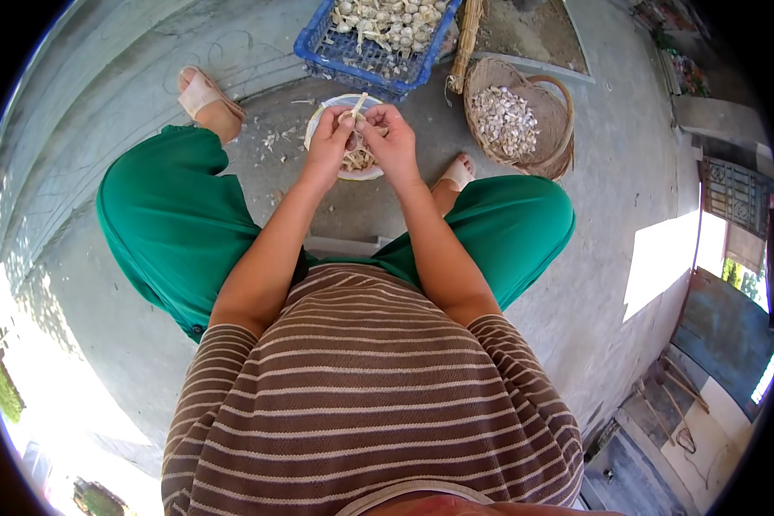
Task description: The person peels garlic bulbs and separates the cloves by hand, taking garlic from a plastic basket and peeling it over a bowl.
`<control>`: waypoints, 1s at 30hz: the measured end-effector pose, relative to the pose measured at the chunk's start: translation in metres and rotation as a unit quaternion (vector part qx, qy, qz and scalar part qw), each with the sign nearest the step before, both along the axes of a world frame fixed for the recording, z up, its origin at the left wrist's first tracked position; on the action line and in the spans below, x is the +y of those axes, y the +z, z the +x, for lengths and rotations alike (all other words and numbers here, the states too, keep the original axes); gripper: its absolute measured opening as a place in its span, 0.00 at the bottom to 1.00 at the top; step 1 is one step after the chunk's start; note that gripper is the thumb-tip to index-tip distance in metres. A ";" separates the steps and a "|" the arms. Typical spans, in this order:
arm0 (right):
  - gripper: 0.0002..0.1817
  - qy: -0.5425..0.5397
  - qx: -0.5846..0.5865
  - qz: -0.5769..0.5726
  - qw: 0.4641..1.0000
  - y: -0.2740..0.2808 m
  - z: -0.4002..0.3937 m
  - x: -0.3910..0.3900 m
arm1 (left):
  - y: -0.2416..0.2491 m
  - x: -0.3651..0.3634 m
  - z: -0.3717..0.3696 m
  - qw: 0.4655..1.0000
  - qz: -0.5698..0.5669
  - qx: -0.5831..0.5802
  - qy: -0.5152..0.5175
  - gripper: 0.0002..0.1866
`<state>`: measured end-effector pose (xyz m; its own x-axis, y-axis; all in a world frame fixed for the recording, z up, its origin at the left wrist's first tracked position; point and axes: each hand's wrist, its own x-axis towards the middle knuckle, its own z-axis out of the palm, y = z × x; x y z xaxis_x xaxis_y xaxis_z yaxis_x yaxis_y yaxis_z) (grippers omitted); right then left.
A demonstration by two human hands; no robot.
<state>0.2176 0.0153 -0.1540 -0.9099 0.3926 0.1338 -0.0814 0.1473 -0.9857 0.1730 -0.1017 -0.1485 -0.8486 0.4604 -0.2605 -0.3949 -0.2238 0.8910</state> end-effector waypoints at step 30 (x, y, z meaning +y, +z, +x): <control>0.13 -0.052 -0.028 0.129 0.990 0.012 0.001 -0.011 | 0.004 -0.004 0.000 0.962 -0.187 0.199 -0.001 0.12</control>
